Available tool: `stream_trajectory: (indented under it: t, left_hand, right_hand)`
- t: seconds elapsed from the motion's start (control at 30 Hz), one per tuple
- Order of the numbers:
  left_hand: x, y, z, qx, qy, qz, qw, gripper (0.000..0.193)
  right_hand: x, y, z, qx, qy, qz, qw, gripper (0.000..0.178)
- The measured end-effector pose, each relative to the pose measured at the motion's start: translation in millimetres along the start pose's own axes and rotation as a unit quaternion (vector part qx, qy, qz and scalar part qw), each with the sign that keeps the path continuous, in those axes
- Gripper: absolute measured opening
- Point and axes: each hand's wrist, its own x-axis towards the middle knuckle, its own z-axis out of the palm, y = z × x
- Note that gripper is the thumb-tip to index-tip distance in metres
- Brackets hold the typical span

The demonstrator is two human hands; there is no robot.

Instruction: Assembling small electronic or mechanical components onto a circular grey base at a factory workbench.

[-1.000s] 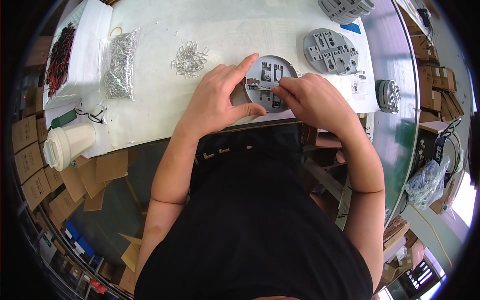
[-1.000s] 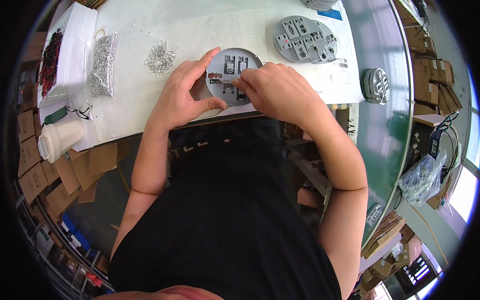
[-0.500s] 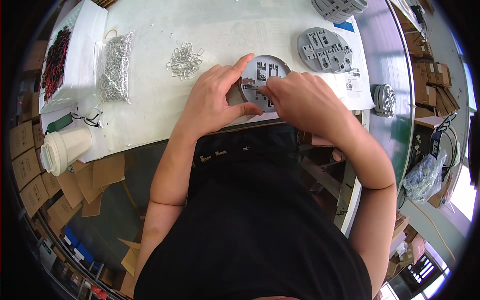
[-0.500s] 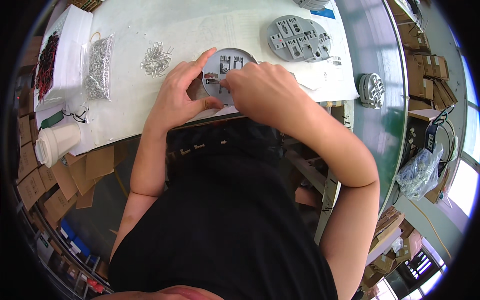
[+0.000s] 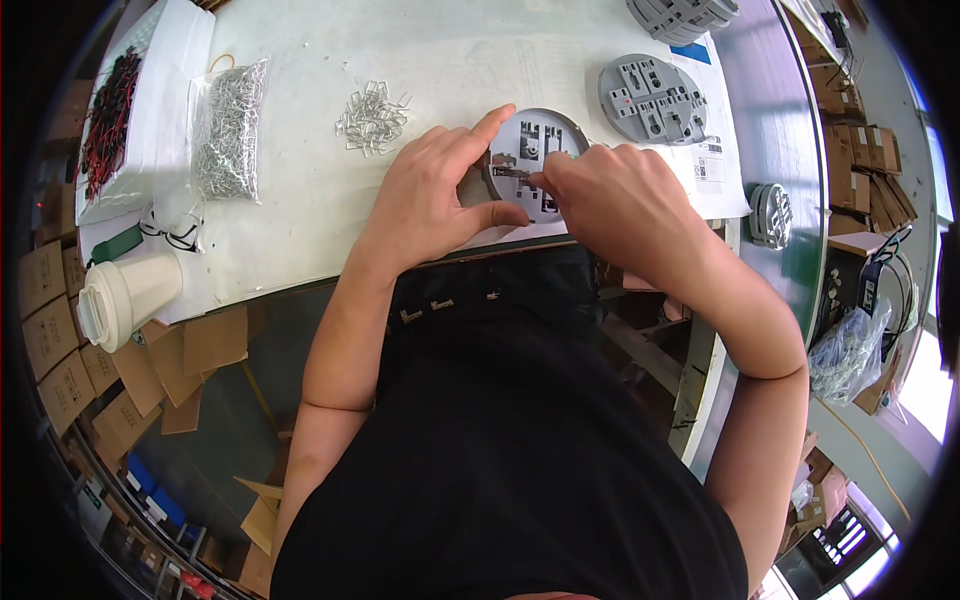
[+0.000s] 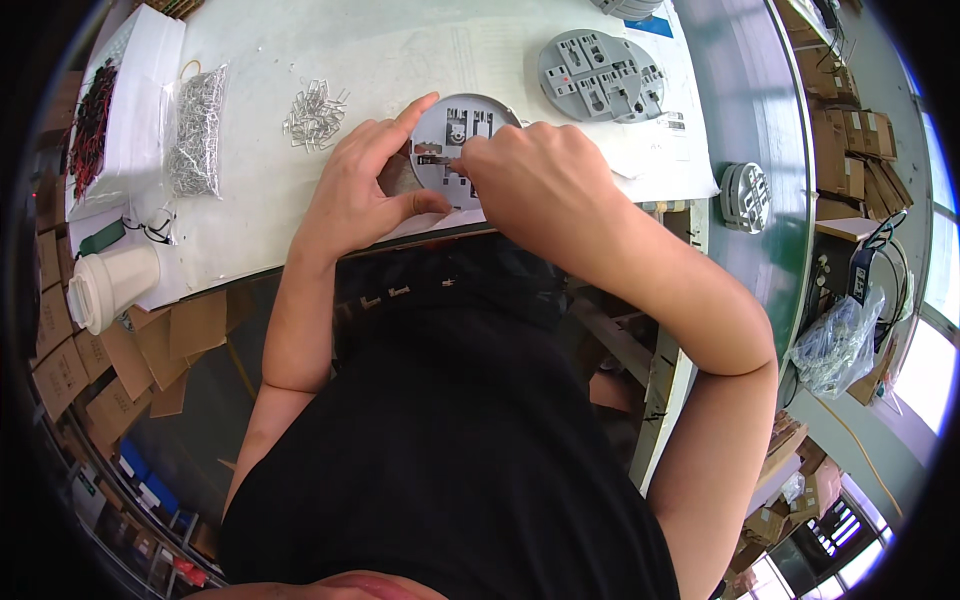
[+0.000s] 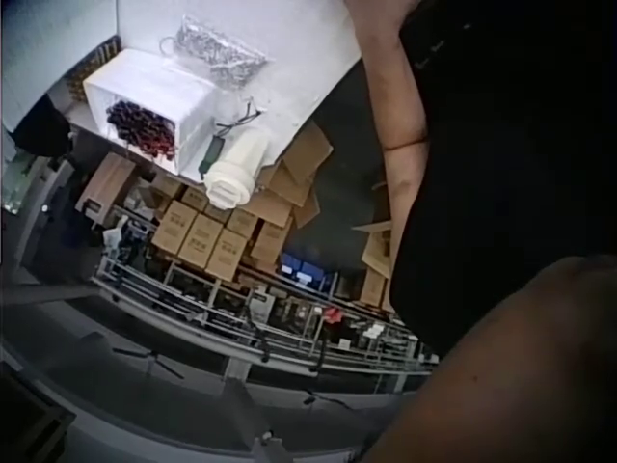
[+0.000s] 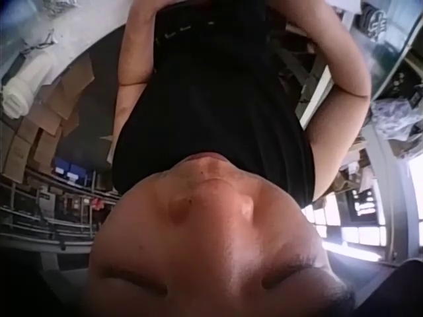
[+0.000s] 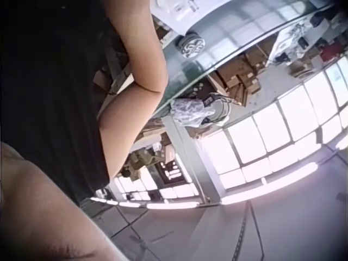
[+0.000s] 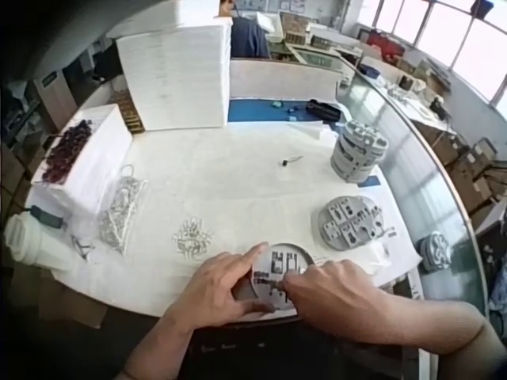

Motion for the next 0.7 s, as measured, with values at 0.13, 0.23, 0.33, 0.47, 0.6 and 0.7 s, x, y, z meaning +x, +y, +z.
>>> stream_trajectory:
  t: [0.13, 0.23, 0.33, 0.47, 0.6, 0.7]
  left_hand:
    - [0, 0, 0, 0.001, 0.002, 0.001, 1.0, 0.103]
    - [-1, -1, 0, -0.001, 0.002, 0.0, 1.0, 0.103]
    - [0, -2, 1, -0.007, -0.002, -0.002, 1.0, 0.103]
    - [0, -2, 1, -0.009, -0.01, -0.017, 1.0, 0.103]
    - [0, -8, 3, -0.003, -0.005, -0.002, 1.0, 0.102]
    - [2, -14, 4, -0.015, 0.01, 0.022, 1.0, 0.1]
  right_hand:
    - [3, 12, 3, 0.083, 0.012, -0.009, 0.996, 0.034]
    - [1, 8, 3, 0.102, 0.02, -0.013, 0.995, 0.033]
    - [-1, 5, 4, 0.104, 0.027, -0.009, 0.994, 0.032]
    - [-1, 5, 8, 0.08, 0.033, -0.004, 0.996, 0.031]
    - [-4, -3, 10, 0.013, 0.036, 0.004, 0.999, 0.029]
    - [-7, -9, 15, -0.07, 0.03, 0.014, 0.997, 0.027]
